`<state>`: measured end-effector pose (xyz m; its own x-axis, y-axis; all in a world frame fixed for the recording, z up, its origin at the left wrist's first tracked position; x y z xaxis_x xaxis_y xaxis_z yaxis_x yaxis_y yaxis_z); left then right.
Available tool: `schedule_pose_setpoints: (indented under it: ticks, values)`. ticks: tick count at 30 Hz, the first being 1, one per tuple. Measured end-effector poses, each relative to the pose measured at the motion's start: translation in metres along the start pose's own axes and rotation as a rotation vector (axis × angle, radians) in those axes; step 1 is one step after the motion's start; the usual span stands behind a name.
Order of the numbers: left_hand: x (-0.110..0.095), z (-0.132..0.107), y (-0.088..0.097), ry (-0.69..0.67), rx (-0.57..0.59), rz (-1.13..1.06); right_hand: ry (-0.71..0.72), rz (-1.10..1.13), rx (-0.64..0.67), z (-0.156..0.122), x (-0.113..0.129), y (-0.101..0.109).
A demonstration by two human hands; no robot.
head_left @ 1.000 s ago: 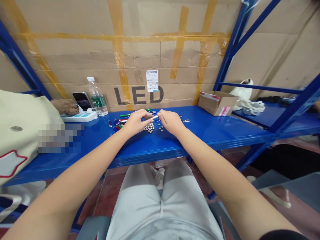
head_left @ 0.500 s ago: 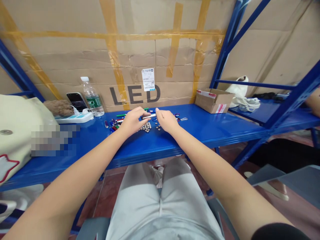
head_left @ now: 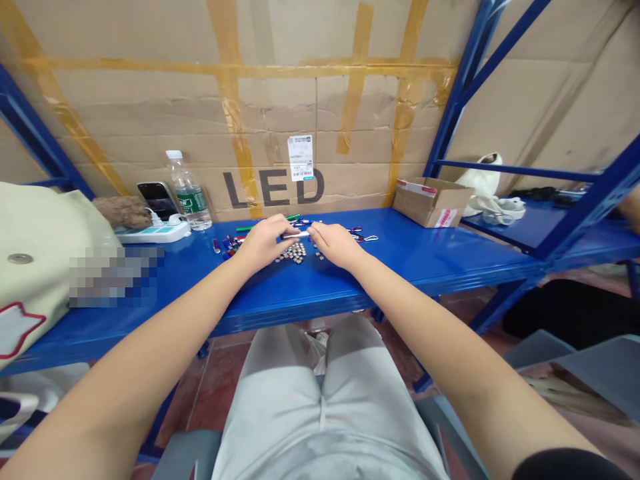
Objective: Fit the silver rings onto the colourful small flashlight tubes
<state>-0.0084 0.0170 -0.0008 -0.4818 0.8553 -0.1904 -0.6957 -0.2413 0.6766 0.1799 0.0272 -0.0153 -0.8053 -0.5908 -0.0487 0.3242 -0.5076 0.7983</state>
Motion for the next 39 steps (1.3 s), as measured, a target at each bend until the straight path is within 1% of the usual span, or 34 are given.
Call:
schedule_pose_setpoints:
  ticks: [3, 5, 8, 10, 13, 16, 18, 21, 23, 25, 27, 30, 34, 39]
  values:
    - [-0.002, 0.0, -0.001, -0.049, 0.019, 0.112, -0.065, 0.159, 0.0, 0.0, -0.001, -0.004]
    - [-0.003, 0.001, -0.001, -0.057, 0.01, 0.113, -0.1, 0.225, -0.001, 0.0, -0.002, -0.004]
    - [-0.005, 0.002, 0.0, -0.061, -0.002, 0.081, -0.121, 0.2, -0.026, -0.001, -0.003, 0.0]
    - [-0.007, 0.002, 0.001, -0.083, -0.007, 0.115, -0.113, 0.176, -0.034, 0.0, -0.002, 0.001]
    - [-0.009, 0.002, 0.001, -0.125, -0.015, 0.216, -0.103, 0.24, -0.041, 0.001, 0.0, 0.0]
    - [-0.013, 0.003, -0.001, -0.13, -0.011, 0.269, -0.097, 0.314, -0.038, 0.003, -0.001, -0.001]
    - [-0.014, 0.004, -0.003, -0.103, -0.017, 0.283, -0.106, 0.296, -0.035, 0.003, -0.006, 0.0]
    - [-0.013, 0.005, -0.004, -0.046, -0.052, 0.268, -0.2, 0.129, -0.043, 0.003, -0.022, 0.003]
    - [-0.01, 0.004, -0.001, -0.016, -0.078, 0.233, -0.261, -0.024, 0.002, 0.002, -0.035, 0.004]
    - [-0.005, 0.002, 0.003, 0.012, -0.095, 0.204, -0.266, -0.13, 0.11, 0.001, -0.045, 0.001]
    - [-0.001, 0.0, 0.007, 0.041, -0.103, 0.181, -0.246, -0.188, 0.194, -0.001, -0.049, -0.002]
    - [0.004, -0.001, 0.008, 0.063, -0.097, 0.151, -0.21, -0.251, 0.277, -0.001, -0.048, -0.006]
    - [0.007, -0.001, 0.004, 0.048, -0.052, 0.138, -0.198, -0.306, 0.399, 0.006, -0.041, -0.008]
    - [0.008, -0.001, 0.001, 0.046, 0.016, 0.137, -0.206, -0.363, 0.481, 0.017, -0.035, -0.009]
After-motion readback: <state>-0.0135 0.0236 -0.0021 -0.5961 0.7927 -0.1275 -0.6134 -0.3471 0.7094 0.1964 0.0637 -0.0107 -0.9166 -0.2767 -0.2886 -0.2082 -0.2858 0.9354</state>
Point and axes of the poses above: each hand's wrist, its own z-axis towards the middle knuckle, its own y-axis out of the back of the hand, x = y × z, the point moved 2 cm from there along z, towards the middle knuckle, and after that the axes turned 15 degrees about -z, right-handed, at the moved point
